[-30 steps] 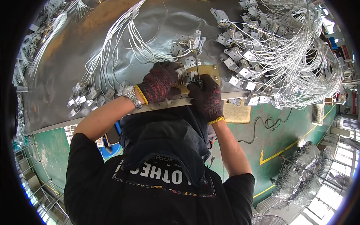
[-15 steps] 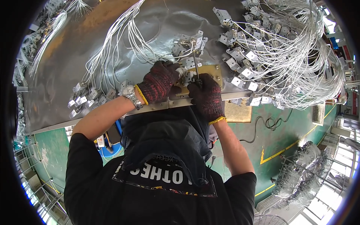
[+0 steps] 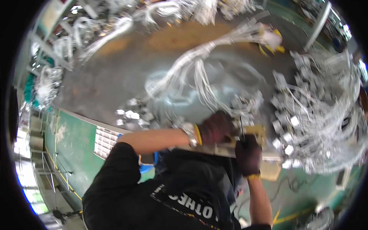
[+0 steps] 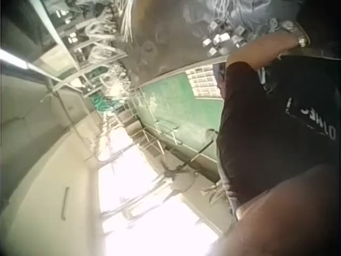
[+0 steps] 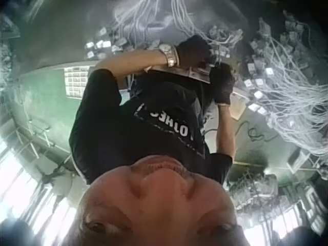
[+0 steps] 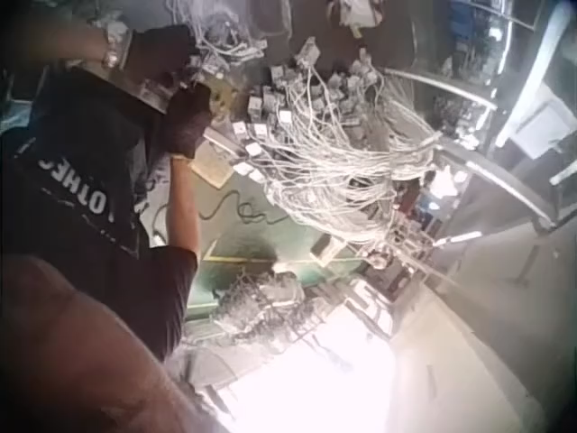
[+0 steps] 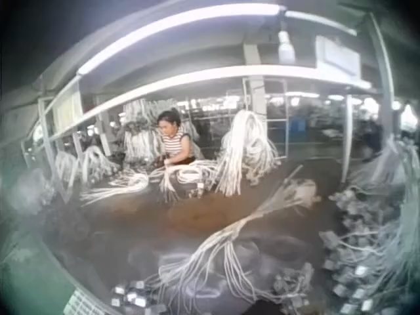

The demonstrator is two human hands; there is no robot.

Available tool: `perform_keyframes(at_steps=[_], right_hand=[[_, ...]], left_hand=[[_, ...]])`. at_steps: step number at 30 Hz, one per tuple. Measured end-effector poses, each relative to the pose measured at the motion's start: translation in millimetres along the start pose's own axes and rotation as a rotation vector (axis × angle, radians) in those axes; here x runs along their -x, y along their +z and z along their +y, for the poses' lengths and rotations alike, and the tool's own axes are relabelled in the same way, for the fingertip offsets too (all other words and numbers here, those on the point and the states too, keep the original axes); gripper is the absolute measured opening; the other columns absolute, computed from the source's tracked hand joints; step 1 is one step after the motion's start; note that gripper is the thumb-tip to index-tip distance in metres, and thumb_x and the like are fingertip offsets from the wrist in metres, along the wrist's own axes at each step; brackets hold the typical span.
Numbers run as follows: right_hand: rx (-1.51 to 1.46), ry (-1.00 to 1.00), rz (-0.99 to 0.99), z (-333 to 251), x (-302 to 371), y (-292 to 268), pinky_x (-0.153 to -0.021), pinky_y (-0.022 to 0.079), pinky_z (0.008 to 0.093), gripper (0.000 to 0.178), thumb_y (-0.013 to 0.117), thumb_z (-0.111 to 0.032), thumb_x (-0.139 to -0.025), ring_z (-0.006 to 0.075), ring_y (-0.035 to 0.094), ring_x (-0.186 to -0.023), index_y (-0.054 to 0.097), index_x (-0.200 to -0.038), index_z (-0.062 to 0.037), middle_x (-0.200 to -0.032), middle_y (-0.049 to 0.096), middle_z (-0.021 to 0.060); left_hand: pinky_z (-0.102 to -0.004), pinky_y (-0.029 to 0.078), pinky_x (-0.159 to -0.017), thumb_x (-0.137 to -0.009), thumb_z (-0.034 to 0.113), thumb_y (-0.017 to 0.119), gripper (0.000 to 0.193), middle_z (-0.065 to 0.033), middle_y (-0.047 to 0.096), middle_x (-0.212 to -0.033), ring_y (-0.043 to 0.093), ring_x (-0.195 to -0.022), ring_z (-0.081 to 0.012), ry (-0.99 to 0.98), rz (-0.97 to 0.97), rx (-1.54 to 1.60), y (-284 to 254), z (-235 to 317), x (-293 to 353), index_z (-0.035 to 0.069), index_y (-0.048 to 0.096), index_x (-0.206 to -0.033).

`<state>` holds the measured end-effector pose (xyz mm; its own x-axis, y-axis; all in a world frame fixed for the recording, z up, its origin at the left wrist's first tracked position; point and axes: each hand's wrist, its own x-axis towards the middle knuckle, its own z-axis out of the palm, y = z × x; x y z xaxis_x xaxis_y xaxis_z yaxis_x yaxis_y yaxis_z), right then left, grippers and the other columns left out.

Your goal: The person assembles electronic wire harnesses and electronic components onto a metal plate with a screwdriver, securing them with screws.

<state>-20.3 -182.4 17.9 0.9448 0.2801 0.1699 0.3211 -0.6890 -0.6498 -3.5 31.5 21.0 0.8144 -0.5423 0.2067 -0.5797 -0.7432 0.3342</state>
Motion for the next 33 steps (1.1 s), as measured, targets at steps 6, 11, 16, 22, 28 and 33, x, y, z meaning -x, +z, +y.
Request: perform_keyframes(at_steps=[6, 11, 16, 22, 28, 33], right_hand=[[-0.027, -0.135, -0.043, -26.9, -1.0, -7.3, -0.062, 0.052, 0.0467, 0.01, 0.068, -0.011, -0.089, 0.0389, 0.068, -0.07, 0.066, -0.099, -0.0084, -0.075, 0.066, 0.0181], [-0.043, -0.174, 0.005, -23.3, -6.1, 1.0, -0.06, 0.051, 0.0455, 0.01, 0.069, -0.012, -0.089, 0.0392, 0.067, -0.068, 0.067, -0.098, -0.0077, -0.075, 0.067, 0.0178], [-0.106, -0.107, -0.056, -15.8, -4.7, -1.0, -0.062, 0.051, 0.0436, 0.014, 0.071, -0.014, -0.089, 0.037, 0.069, -0.07, 0.067, -0.1, -0.0071, -0.078, 0.068, 0.0186], [-0.126, -0.056, -0.128, -18.9, 9.4, -19.3, -0.067, 0.054, 0.0419, 0.019, 0.071, -0.011, -0.088, 0.0356, 0.071, -0.077, 0.069, -0.107, -0.0067, -0.085, 0.07, 0.0173], [-0.418, -0.027, -0.172, 43.9, 19.9, -16.7, -0.066, 0.053, 0.0263, 0.039, 0.061, -0.003, -0.099, 0.0079, 0.059, -0.076, 0.055, -0.137, -0.0002, -0.104, 0.065, 0.0049], [-0.348, 0.063, -0.249, 5.7, 10.2, -67.5, -0.054, 0.05, 0.0237, 0.039, 0.064, -0.001, -0.096, 0.0054, 0.062, -0.069, 0.06, -0.135, -0.0039, -0.102, 0.07, 0.0042]], left_hand=[[-0.0474, 0.052, -0.072, -0.074, 0.031, 0.075, 0.032, -0.0086, 0.07, -0.09, 0.069, -0.087, -0.0331, 0.014, 0.102, -0.057, 18.6, -2.2, -9.7, 0.015, 0.07, -0.102], [-0.0478, 0.055, -0.08, -0.083, 0.027, 0.069, 0.032, -0.0145, 0.071, -0.103, 0.07, -0.093, -0.0366, -0.028, 0.094, -0.071, 17.2, -8.5, -13.6, 0.009, 0.067, -0.11], [-0.0465, 0.055, -0.074, -0.086, 0.029, 0.066, 0.03, -0.0136, 0.07, -0.103, 0.07, -0.09, -0.0371, -0.044, -0.074, -0.172, 12.4, 1.5, -17.5, 0.009, 0.066, -0.109], [-0.0463, 0.055, -0.073, -0.084, 0.028, 0.066, 0.024, -0.0124, 0.07, -0.092, 0.071, -0.088, -0.0341, 0.032, 0.185, -0.126, 24.8, 13.8, -20.2, 0.011, 0.069, -0.101], [-0.0478, 0.051, -0.073, -0.08, 0.038, 0.07, 0.032, -0.0205, 0.068, -0.082, 0.067, -0.08, -0.0372, -0.03, 0.187, -0.054, 21.2, 12.3, -19.7, 0.006, 0.071, -0.084], [-0.0453, 0.052, -0.074, -0.079, 0.042, 0.073, 0.034, -0.0132, 0.07, -0.082, 0.069, -0.082, -0.0317, -0.051, 0.046, -0.061, 8.4, -4.5, -22.9, 0.011, 0.072, -0.094]])
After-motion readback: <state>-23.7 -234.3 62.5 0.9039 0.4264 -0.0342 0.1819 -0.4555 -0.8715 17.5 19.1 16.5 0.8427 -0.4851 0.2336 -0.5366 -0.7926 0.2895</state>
